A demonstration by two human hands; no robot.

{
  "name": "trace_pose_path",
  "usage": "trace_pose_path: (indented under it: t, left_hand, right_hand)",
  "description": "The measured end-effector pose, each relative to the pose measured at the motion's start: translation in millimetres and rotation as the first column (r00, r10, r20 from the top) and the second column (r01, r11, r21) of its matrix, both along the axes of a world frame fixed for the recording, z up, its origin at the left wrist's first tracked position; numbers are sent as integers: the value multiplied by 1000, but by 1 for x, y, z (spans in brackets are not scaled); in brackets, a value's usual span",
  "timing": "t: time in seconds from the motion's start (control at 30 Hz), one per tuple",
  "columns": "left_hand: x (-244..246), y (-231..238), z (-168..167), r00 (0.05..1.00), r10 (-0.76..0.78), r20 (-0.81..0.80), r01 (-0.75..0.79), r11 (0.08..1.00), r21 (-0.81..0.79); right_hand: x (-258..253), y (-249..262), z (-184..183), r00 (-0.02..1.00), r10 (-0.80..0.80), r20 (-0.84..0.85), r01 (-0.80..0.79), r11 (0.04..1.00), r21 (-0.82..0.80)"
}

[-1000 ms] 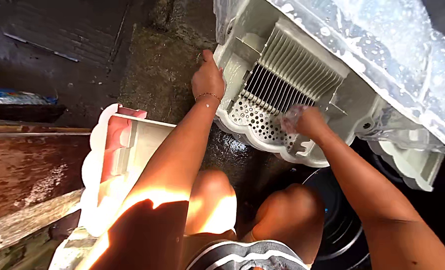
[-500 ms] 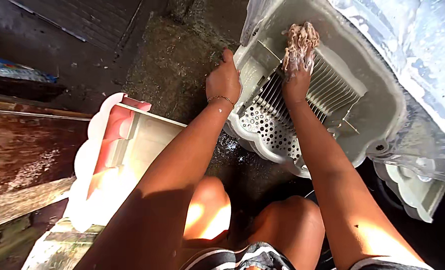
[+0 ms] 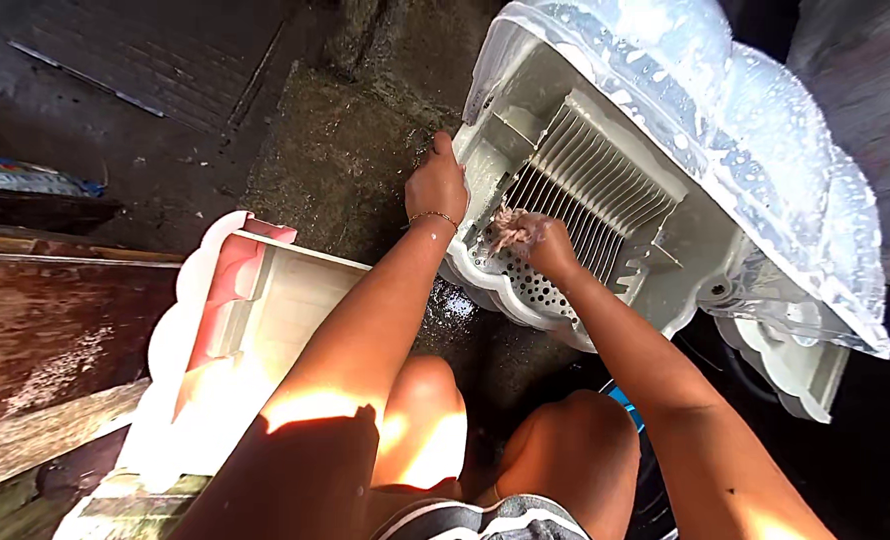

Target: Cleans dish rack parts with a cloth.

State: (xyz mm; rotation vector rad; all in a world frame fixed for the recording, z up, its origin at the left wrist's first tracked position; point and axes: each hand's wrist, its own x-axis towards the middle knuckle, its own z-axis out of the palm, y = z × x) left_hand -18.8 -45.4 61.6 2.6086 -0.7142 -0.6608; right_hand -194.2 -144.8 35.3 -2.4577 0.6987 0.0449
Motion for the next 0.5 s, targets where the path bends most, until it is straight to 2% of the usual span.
trace_pose_path:
  t: [0.07,0.17,0.23,0.3,0.37,0.5]
  left_hand:
    - [3,-1,1,1000,8,0,-8,1000,-1]
    - [3,-1,1,1000,10,-3,-10,1000,0]
    - [2,-1,0,1000,9,-3,-9,1000,8]
    - [1,-2,1,1000,13,0,-13,1000,14]
    - [4,-3,2,1000,19,4,-19,1000,21]
    - [-1,-2,0,1000,10,20,-11,999,34]
  right_hand:
    - [11,-23,27,991,-131,-18,128,986,-102]
    - [20,-55,50,975,-146,166,194,925,-326]
    - [22,-72,28,985,-135,107,167,903,-397]
    - [19,-79,-23,993,-113,17,110,900,-421]
    - [18,-71,-53,993,-113,-28,96,929,-357]
    - [0,-40,-42,994,-100,-54,83,963,-255]
